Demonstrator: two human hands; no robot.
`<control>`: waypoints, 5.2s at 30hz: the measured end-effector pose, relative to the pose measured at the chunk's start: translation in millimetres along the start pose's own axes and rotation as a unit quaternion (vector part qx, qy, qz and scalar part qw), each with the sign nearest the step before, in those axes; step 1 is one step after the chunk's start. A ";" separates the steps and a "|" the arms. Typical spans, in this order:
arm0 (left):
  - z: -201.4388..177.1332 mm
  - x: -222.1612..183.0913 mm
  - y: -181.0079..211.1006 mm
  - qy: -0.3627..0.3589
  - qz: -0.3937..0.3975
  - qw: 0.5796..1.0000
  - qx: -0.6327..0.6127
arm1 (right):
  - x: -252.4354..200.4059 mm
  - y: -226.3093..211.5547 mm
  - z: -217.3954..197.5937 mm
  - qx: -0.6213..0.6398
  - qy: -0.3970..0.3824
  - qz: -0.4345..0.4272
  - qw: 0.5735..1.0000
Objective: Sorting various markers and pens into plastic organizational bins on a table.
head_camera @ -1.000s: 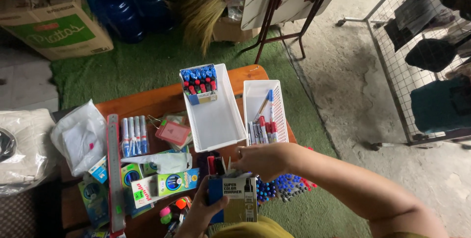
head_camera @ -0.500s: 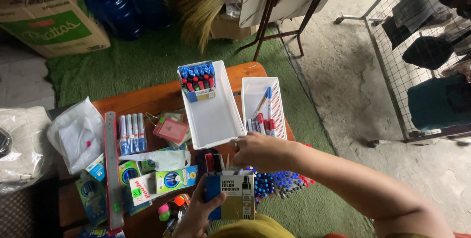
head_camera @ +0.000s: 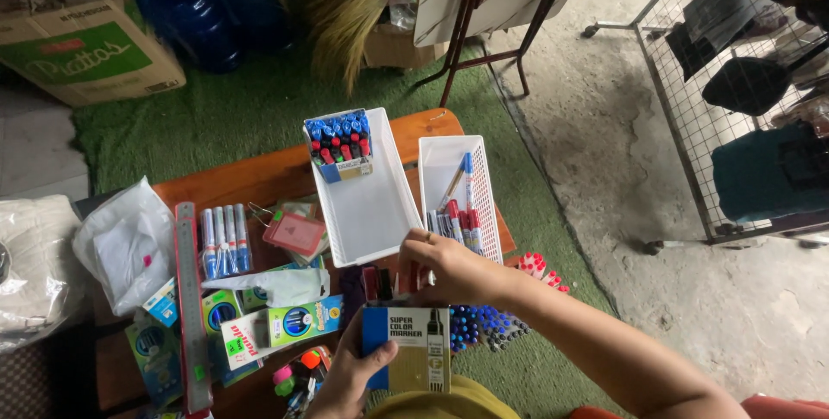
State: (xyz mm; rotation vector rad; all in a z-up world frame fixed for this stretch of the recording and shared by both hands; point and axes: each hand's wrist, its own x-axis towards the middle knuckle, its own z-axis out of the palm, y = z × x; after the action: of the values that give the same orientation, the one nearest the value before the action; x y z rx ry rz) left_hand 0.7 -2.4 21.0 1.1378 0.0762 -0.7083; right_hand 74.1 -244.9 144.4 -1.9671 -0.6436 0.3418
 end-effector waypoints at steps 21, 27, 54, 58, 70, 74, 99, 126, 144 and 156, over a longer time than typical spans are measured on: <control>-67.3 0.8 -52.0 -0.075 0.072 0.995 0.001 | 2.0 24.8 20.1 0.173 0.025 0.026 0.984; -56.0 -7.4 -31.9 0.038 0.025 0.998 0.052 | 3.5 192.2 -25.1 -0.027 0.199 0.194 0.960; -52.7 -2.3 -28.0 0.063 0.034 0.995 0.066 | -7.0 180.8 -50.8 -0.116 0.039 0.415 0.902; -42.7 -1.8 -20.4 0.069 0.017 0.995 0.071 | -0.7 191.1 -43.8 -0.102 0.012 0.414 0.904; -37.3 -7.5 -35.9 0.065 0.041 0.995 0.071 | 27.6 222.7 -7.5 -0.355 -0.068 0.396 0.844; -33.9 -8.3 -42.8 0.085 0.038 0.991 0.099 | 27.5 193.5 -15.4 -0.367 -0.041 0.334 0.867; 33.1 17.0 -92.5 0.110 0.125 0.986 0.023 | -4.8 225.4 -83.9 -0.420 0.122 0.059 0.898; -39.8 8.4 -25.7 0.040 0.075 0.996 0.033 | 17.0 259.8 -30.0 -0.355 0.037 0.287 0.889; -47.4 20.1 -4.2 -0.021 0.060 0.997 0.037 | 19.0 227.8 -25.7 -0.308 -0.033 0.347 0.885; -55.5 26.9 -15.4 -0.036 0.030 0.999 0.029 | -2.5 225.7 -8.6 -0.283 0.098 0.211 0.930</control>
State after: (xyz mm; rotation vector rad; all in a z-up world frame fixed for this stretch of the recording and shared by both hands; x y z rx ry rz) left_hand 29.4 28.3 -26.7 1.1639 -0.0386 -0.7010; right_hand 142.1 -334.3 -51.6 -2.6616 -0.1832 0.2248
